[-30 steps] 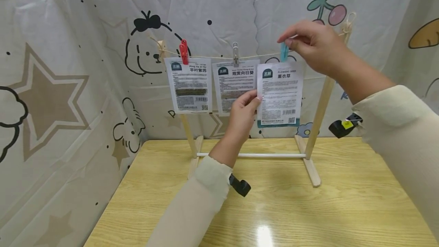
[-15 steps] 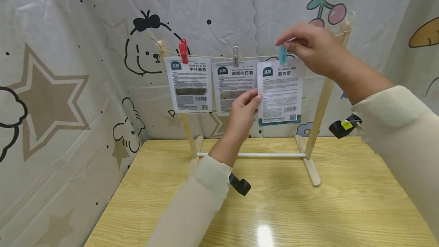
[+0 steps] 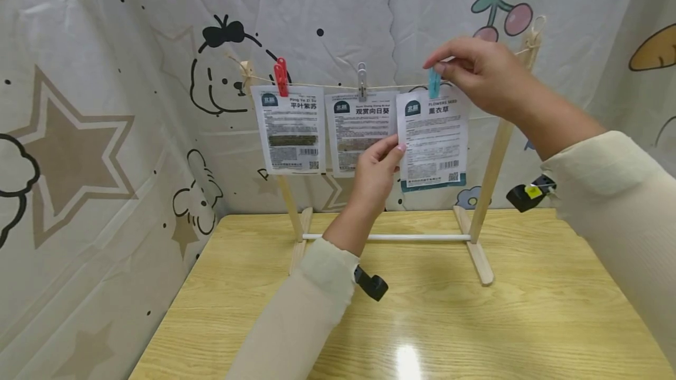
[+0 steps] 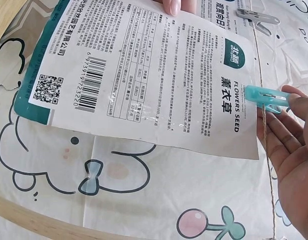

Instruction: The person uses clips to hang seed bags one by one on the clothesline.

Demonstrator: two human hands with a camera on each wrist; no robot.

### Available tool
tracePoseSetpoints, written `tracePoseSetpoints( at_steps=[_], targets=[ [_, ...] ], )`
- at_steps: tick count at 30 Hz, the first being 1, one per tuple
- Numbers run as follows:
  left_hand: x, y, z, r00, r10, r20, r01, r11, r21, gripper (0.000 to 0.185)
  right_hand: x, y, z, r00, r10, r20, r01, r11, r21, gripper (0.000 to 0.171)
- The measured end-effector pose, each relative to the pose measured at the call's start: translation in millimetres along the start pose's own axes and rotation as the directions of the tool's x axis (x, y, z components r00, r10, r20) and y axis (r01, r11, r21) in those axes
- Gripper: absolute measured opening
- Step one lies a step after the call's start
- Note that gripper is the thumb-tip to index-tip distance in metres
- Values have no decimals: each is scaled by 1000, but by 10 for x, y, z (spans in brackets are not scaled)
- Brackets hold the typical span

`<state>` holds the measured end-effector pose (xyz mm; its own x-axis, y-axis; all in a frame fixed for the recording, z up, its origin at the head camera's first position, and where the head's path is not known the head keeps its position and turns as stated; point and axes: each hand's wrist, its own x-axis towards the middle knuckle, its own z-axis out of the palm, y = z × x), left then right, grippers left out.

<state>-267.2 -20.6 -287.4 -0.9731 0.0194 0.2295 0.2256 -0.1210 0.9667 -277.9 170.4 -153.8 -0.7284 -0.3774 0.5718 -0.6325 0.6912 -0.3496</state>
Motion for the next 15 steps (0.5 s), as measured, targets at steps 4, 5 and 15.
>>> tracePoseSetpoints(
  at_steps=[4,5,15],
  targets=[
    [0,6,0,1000,12,-2,-12,1000,-5,29,1,-9,0,1000,13,1,-13,1000,-13,31],
    [1,7,1,1000,14,-4,-14,1000,-5,29,3,-10,0,1000,11,-1,-11,1000,-18,31],
    [-32,19,1,999,22,-30,-21,999,48,26,6,-10,17,1000,20,-18,-21,1000,-19,32]
  ],
)
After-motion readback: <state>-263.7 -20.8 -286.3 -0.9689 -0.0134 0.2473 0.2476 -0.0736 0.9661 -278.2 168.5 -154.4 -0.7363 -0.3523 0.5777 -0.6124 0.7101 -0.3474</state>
